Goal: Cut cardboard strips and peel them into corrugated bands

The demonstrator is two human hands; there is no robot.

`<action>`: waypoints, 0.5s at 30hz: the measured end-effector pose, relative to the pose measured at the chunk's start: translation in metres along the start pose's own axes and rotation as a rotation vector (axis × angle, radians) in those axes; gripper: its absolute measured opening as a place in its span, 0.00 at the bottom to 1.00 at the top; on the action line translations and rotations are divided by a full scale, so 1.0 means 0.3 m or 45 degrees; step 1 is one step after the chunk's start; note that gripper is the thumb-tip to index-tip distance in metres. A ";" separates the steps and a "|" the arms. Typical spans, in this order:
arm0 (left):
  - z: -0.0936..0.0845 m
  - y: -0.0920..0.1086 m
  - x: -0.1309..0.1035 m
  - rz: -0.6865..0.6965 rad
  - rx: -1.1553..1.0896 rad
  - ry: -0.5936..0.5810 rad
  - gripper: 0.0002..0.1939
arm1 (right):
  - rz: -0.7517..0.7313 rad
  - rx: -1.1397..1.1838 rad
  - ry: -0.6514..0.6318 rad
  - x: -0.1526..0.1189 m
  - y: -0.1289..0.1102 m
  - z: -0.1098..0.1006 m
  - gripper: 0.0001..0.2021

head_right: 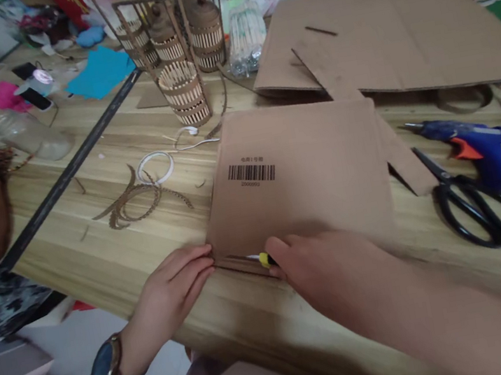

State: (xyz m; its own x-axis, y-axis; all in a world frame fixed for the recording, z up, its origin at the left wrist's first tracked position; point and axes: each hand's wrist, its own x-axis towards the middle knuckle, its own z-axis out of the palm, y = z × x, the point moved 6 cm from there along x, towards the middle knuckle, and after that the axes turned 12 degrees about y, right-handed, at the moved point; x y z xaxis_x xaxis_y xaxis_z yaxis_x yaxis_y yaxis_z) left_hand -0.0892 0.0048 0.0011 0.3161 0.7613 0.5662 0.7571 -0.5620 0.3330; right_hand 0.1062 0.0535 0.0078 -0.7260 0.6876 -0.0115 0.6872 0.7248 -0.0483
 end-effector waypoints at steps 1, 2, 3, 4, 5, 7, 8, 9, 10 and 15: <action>0.000 -0.003 -0.003 -0.008 -0.003 -0.002 0.09 | -0.030 0.011 -0.031 0.015 -0.015 0.011 0.05; 0.000 -0.004 -0.006 -0.015 -0.005 -0.004 0.10 | -0.050 0.018 -0.055 0.028 -0.027 0.020 0.05; 0.001 -0.005 -0.010 -0.024 -0.007 -0.012 0.10 | -0.058 0.022 -0.069 0.037 -0.036 0.026 0.06; 0.002 -0.006 -0.013 -0.032 -0.008 -0.021 0.10 | -0.065 0.025 -0.084 0.045 -0.043 0.029 0.06; 0.002 -0.006 -0.016 -0.042 -0.009 -0.027 0.10 | -0.068 0.023 -0.096 0.052 -0.049 0.030 0.07; 0.001 -0.007 -0.020 -0.068 0.000 -0.031 0.10 | -0.069 0.011 -0.118 0.062 -0.059 0.024 0.07; -0.001 -0.007 -0.020 -0.081 0.009 -0.026 0.10 | -0.071 0.010 -0.126 0.065 -0.063 0.019 0.06; -0.003 -0.006 -0.020 -0.093 0.021 -0.022 0.10 | -0.073 0.012 -0.134 0.068 -0.066 0.015 0.06; -0.005 -0.005 -0.019 -0.101 0.032 -0.018 0.10 | -0.078 0.015 -0.137 0.070 -0.069 0.012 0.06; -0.010 0.000 -0.011 -0.093 0.032 -0.026 0.12 | -0.105 -0.009 -0.080 0.062 -0.070 0.028 0.07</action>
State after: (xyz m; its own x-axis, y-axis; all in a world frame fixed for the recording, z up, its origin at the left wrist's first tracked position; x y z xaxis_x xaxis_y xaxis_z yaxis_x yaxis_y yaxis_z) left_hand -0.0919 0.0014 0.0016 0.2712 0.8063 0.5256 0.7927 -0.4968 0.3532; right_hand 0.0781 0.0507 0.0002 -0.7803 0.6214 -0.0702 0.6248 0.7795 -0.0448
